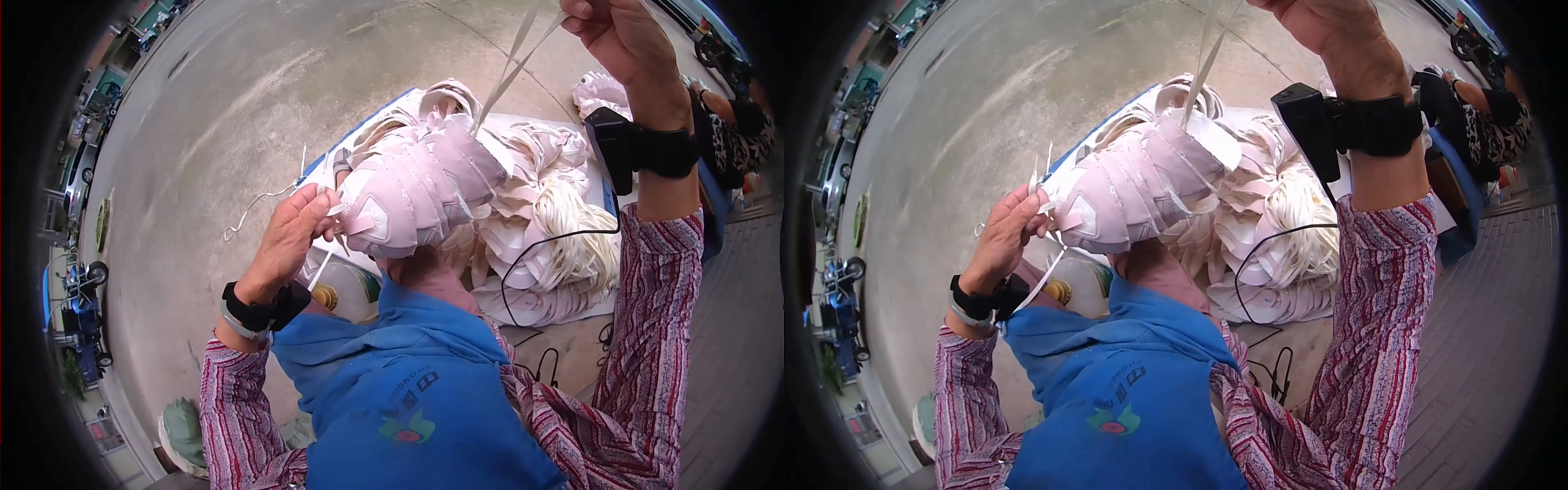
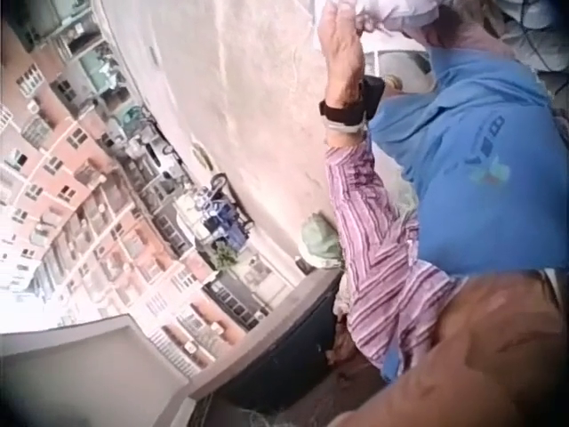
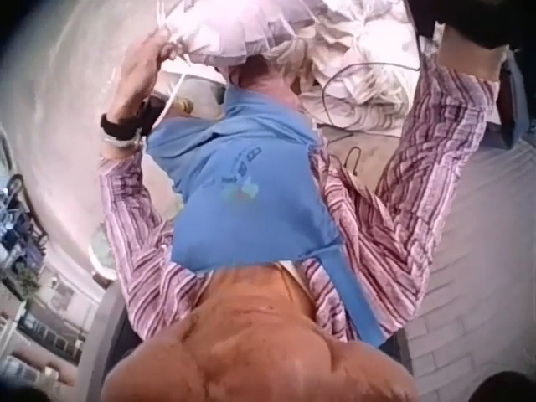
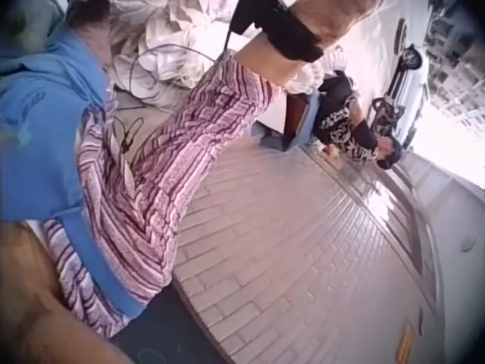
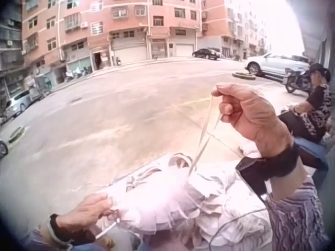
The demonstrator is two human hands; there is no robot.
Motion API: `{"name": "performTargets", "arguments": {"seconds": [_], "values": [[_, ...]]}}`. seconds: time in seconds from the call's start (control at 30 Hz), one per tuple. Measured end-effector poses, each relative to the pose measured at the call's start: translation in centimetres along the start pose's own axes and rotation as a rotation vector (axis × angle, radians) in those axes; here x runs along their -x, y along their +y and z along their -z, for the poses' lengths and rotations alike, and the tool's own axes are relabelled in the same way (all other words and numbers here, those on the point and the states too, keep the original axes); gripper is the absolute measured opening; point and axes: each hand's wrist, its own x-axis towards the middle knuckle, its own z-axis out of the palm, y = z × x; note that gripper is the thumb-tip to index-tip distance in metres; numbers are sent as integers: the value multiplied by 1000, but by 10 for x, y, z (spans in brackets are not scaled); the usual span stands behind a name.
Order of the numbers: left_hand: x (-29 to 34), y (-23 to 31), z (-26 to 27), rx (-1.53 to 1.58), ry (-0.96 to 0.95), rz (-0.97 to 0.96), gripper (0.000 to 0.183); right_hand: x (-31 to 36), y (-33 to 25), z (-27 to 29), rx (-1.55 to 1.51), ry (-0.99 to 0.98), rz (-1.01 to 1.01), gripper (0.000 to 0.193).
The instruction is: Bundling pink shoe upper components together using white string for further processing.
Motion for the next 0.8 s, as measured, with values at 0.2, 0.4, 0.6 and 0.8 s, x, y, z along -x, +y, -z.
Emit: {"name": "performTargets", "arguments": {"seconds": [0.2,0.4,0.6,0.8], "values": [[-4,9,-4,110,159,-69,22,29,45,43,75,-76,-56,21],[-24,17,-26,100,68,-18,21,83,77,50,-217,120,-149,16],[-32,-19,-15,-16,2,148,20,82,72,19,-271,124,-226,17],[-54,-5,-22,168,155,38,24,110,72,1,-198,18,-359,19]]}}
